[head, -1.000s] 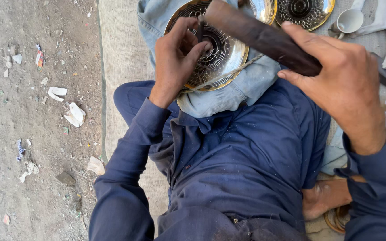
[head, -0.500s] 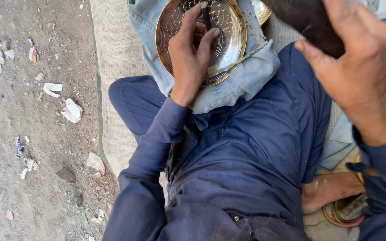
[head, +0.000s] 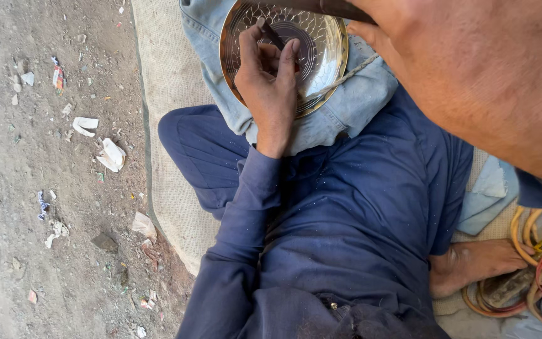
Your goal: The person sits cross-legged with a decorative brass plate resting on a cloth pad on their lap. They hold a small punch against the plate's patterned surface with one hand and strike it with a wooden mallet held in the other hand, working the design across the plate and repositioning the punch repeatedly.
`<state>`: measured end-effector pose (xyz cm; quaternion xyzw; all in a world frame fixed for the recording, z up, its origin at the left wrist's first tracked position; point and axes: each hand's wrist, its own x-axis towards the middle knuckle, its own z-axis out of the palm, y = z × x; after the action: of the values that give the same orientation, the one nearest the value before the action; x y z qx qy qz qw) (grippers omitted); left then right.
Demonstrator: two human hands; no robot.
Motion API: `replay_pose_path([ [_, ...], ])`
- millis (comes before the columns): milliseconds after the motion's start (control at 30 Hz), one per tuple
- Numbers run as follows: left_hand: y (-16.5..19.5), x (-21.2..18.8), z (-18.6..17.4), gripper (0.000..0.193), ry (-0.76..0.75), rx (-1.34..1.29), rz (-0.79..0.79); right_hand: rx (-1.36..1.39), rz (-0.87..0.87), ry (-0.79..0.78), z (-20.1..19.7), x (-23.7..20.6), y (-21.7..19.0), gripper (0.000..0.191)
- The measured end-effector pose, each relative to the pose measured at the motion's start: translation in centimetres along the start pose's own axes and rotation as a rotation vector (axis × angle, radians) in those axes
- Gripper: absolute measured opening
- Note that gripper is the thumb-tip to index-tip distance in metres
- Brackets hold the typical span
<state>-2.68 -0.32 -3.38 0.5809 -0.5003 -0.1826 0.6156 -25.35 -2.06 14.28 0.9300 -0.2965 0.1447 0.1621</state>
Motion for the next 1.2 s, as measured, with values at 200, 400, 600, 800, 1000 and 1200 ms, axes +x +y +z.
replay_pose_path([
  [200, 0.0, 0.0, 0.1, 0.047, -0.004, 0.041, 0.06, 0.071, 0.025, -0.016, -0.1, -0.4, -0.1, 0.027],
  [400, -0.2, 0.1, 0.4, 0.043, 0.002, 0.08, 0.084, 0.157, 0.034, -0.015, 0.0, -0.7, -0.3, 0.027],
  [600, -0.3, 0.5, 0.0, 0.046, -0.076, 0.044, 0.104, 0.172, 0.11, -0.053, -0.6, -0.5, -0.4, 0.03],
  [800, 0.0, 2.4, -0.5, 0.051, -0.287, 0.029, 0.118, 0.242, 0.244, -0.058, -1.2, -1.5, -0.8, 0.047],
  [1000, 1.0, 4.6, -1.1, 0.053, -0.512, 0.068, 0.235, 0.517, 0.358, 0.097, 0.1, -5.5, -1.6, 0.058],
  [1200, 1.8, 6.4, -1.4, 0.05, -0.719, 0.09, 0.341, 0.485, 0.561, 0.165, 3.0, -9.5, -3.9, 0.07],
])
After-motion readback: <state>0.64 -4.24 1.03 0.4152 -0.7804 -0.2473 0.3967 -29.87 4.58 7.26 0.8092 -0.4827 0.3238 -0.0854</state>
